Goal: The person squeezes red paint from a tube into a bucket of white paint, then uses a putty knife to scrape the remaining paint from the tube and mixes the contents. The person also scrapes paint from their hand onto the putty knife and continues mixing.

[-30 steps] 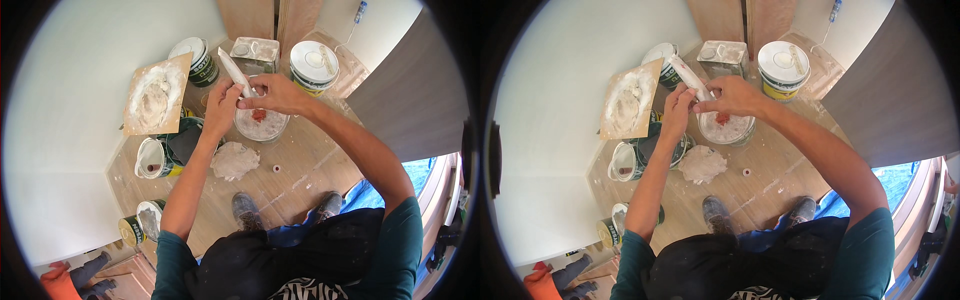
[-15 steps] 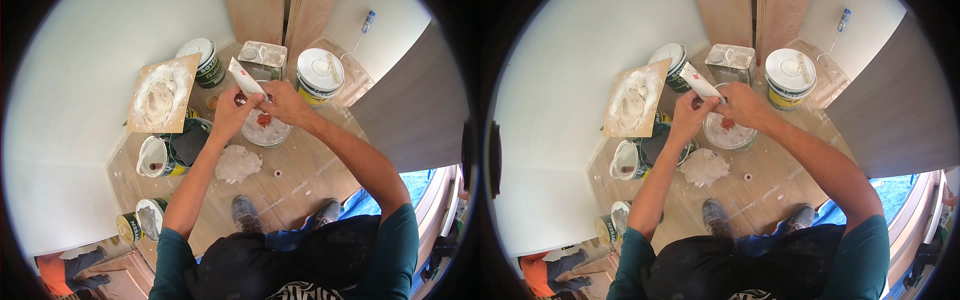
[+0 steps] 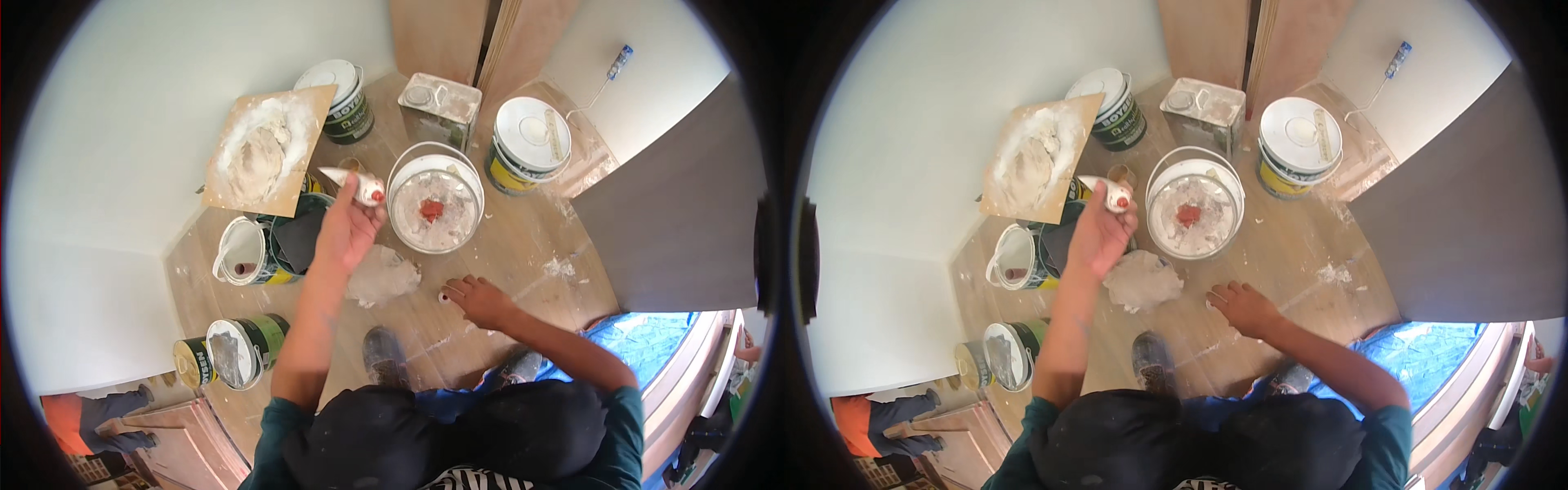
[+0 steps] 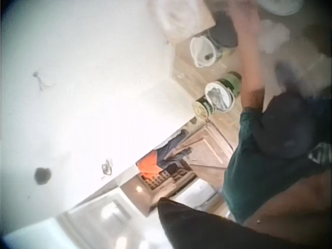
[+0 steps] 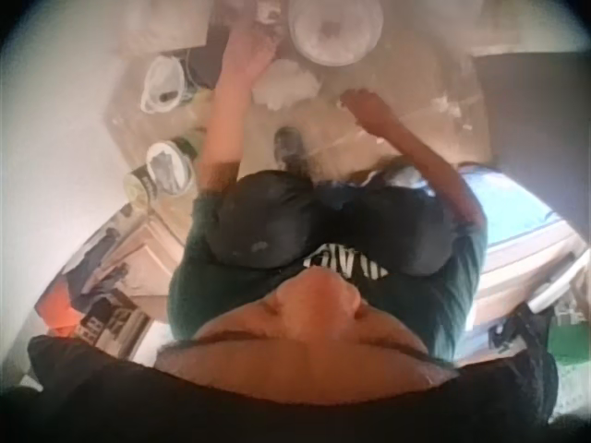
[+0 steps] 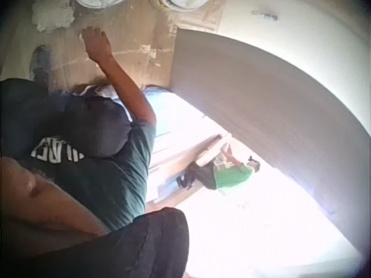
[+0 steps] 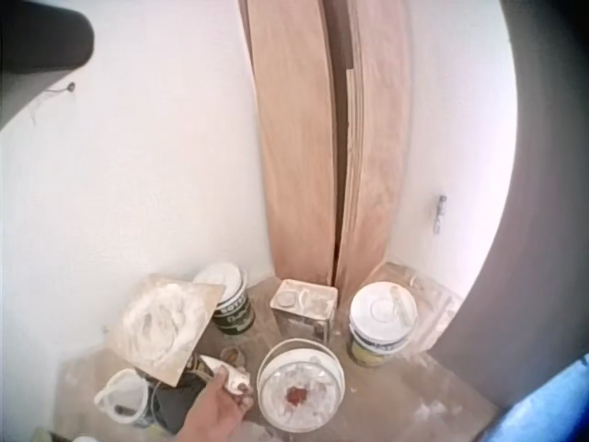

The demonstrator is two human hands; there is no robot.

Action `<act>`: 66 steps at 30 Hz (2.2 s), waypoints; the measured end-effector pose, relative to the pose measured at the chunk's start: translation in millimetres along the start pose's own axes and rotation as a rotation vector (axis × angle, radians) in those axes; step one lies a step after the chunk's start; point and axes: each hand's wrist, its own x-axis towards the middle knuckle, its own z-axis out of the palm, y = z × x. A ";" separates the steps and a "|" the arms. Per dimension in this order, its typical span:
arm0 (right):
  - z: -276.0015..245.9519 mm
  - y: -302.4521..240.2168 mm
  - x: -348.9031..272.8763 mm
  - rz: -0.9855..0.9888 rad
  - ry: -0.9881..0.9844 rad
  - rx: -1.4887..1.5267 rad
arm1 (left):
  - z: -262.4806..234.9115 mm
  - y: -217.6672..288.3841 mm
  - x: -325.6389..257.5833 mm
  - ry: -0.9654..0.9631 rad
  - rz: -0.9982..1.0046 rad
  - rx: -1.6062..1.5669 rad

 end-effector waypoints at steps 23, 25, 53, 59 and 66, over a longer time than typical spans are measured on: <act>-107.3 -26.5 -13.2 0.232 0.911 1.247 | 54.0 -52.3 -52.6 -0.033 0.198 0.321; -110.8 -27.1 -9.7 0.185 0.963 1.249 | 66.7 -55.0 -57.5 -0.046 0.202 0.320; -122.0 -47.4 -26.1 0.261 1.004 1.191 | 76.1 -79.0 -63.0 -0.281 0.146 0.377; -105.0 -20.3 -44.0 0.438 0.654 1.279 | 75.8 -87.8 -63.7 -0.413 0.196 0.374; -95.6 -30.4 -29.5 0.382 0.975 1.346 | 71.3 -92.9 -58.8 -0.401 0.226 0.385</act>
